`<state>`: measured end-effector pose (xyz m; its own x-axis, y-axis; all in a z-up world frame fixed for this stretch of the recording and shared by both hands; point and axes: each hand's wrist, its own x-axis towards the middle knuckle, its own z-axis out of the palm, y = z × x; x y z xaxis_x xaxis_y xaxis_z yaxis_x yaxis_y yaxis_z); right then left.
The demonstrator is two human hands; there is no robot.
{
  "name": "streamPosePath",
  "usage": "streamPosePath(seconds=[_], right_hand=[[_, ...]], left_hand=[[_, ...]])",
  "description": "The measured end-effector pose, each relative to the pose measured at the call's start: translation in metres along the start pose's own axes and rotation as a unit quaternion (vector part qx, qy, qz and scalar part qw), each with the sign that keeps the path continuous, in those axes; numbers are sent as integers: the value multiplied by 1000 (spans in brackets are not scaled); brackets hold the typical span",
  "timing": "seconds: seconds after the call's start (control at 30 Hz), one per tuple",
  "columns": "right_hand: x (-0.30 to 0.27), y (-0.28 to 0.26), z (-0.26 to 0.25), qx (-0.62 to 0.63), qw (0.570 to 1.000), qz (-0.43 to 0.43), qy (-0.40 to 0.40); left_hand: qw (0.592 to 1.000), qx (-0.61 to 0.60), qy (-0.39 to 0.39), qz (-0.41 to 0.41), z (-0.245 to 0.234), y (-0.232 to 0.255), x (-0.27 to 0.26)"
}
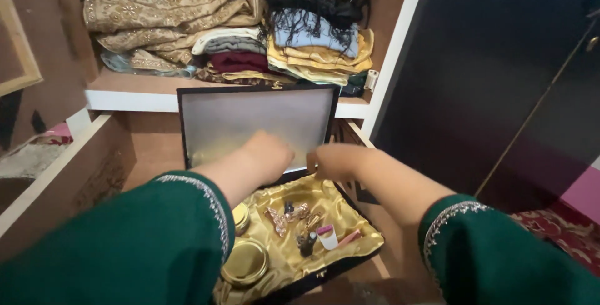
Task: Organizing and inspecting jewelry and accessories from a storage box and a pile on the floor
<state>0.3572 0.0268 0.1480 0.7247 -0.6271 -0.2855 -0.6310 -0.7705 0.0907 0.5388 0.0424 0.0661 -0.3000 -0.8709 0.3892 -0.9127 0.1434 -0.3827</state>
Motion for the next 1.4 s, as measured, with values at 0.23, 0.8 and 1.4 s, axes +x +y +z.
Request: streamPosePath(seconds=[0.23,0.8,1.4], right_hand=[[44,7,46,-49,996,-19,77],[44,7,83,-24,999,-8,-46],[38,7,65,94,993,-25,70]], left_hand=[[997,-35,-65,-1,47,18,7],[961,-60,-263,68,32,67,-66],[893,-411,-148,-104,40,43,-21]])
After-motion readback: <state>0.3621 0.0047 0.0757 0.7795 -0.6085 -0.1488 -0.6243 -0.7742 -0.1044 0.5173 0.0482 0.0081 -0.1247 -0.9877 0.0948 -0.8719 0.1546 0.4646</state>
